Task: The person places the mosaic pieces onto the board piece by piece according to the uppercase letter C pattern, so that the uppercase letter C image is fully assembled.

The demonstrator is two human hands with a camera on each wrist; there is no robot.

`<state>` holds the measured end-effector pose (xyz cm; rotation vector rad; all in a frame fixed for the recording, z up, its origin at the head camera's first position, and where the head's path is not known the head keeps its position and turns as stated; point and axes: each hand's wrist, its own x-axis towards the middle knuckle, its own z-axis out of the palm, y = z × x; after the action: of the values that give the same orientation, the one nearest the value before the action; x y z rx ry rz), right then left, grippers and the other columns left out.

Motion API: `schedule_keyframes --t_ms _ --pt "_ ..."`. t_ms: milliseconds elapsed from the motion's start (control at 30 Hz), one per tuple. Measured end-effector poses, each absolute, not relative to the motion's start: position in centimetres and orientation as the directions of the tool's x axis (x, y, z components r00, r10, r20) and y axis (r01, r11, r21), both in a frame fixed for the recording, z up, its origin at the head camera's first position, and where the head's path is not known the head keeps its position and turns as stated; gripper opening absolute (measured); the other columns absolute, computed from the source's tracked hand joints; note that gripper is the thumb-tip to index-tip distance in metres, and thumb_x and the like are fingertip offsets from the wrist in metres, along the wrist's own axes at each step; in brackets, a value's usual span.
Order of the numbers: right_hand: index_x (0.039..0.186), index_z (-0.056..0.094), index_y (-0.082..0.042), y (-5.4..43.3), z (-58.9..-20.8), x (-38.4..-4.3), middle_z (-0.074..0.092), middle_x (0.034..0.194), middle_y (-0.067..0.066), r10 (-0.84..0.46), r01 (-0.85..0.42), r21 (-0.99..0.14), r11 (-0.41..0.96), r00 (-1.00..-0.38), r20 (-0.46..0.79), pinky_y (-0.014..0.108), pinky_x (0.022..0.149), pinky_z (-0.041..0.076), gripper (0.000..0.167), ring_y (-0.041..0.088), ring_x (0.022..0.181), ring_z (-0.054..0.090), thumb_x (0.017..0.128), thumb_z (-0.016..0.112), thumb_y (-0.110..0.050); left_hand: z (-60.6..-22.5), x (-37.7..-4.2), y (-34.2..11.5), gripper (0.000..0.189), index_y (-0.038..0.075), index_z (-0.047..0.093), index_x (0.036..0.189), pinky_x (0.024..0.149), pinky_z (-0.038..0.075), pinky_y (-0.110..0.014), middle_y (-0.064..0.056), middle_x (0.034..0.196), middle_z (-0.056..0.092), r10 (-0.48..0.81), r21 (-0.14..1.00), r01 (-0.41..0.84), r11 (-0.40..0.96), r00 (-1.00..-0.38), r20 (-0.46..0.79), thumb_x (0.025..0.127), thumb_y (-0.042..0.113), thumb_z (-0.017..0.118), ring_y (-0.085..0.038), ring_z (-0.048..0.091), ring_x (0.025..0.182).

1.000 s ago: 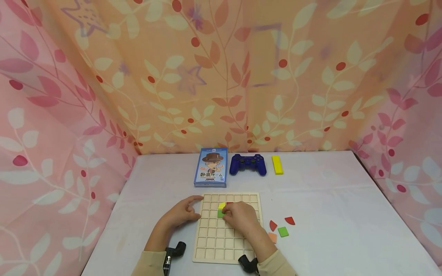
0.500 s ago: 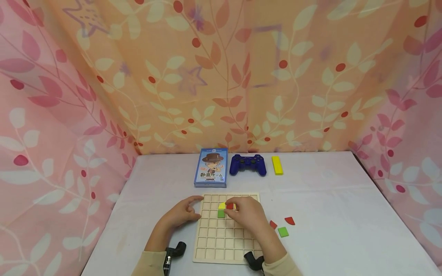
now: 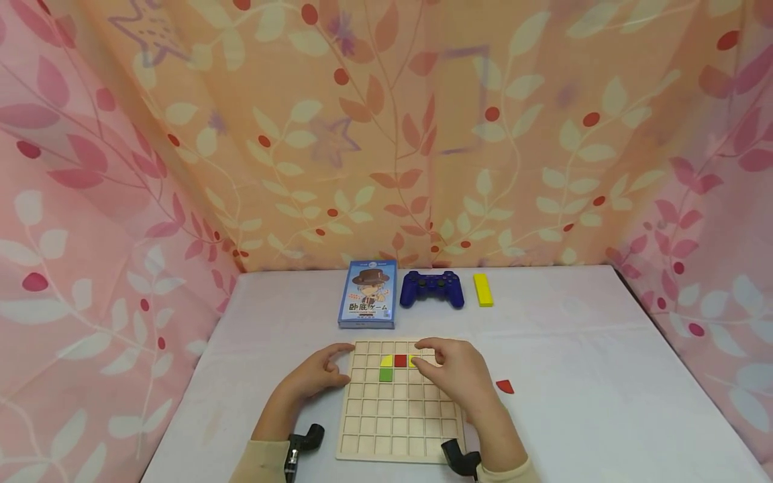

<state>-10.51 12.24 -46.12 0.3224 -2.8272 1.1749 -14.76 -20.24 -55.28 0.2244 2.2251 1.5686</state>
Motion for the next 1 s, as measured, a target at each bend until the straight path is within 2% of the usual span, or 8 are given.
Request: schedule_keyframes --t_ms 467,600,800,1000 --pt "0.109 0.079 -0.022 15.2 -45.6 -9.0 0.026 0.060 -0.009 -0.056 -0.113 -0.721 0.684 -0.993 0.103 0.026 0.051 0.025 0.024 0.007 0.049 0.024 0.087 0.083 -0.031 -55.2 -14.7 -20.3 0.073 0.008 0.050 0.149 0.043 0.029 -0.024 0.005 0.054 0.043 0.354 0.929 -0.119 0.351 -0.901 -0.250 0.083 0.004 0.080 -0.008 0.035 0.043" --pt "0.112 0.079 -0.019 16.1 -45.2 -8.6 0.030 0.061 -0.007 -0.025 -0.074 -0.709 0.702 -0.997 0.079 0.028 0.053 0.027 0.031 0.010 0.054 0.029 0.088 0.082 -0.038 -55.3 -14.7 -20.4 0.072 0.008 0.051 0.149 0.042 0.029 -0.024 0.005 0.054 0.042 0.354 0.928 -0.112 0.356 -0.903 -0.245 0.083 0.005 0.080 -0.009 0.034 0.042" --pt "0.113 0.078 -0.018 17.6 -45.5 -8.1 0.030 0.060 -0.007 0.007 -0.046 -0.694 0.718 -0.997 0.074 0.028 0.054 0.028 0.030 0.011 0.055 0.029 0.088 0.082 -0.035 -55.3 -14.7 -20.3 0.073 0.008 0.050 0.149 0.042 0.029 -0.024 0.005 0.054 0.042 0.351 0.927 -0.120 0.354 -0.902 -0.251 0.083 0.004 0.079 -0.009 0.034 0.042" --pt "0.115 0.077 -0.016 19.3 -45.9 -7.6 0.032 0.061 -0.006 0.029 -0.031 -0.676 0.737 -0.997 0.077 0.029 0.054 0.029 0.035 0.012 0.057 0.032 0.089 0.081 -0.039 -55.3 -14.7 -20.3 0.073 0.007 0.050 0.149 0.043 0.029 -0.024 0.005 0.054 0.043 0.348 0.926 -0.106 0.362 -0.906 -0.240 0.083 0.004 0.080 -0.008 0.035 0.043"
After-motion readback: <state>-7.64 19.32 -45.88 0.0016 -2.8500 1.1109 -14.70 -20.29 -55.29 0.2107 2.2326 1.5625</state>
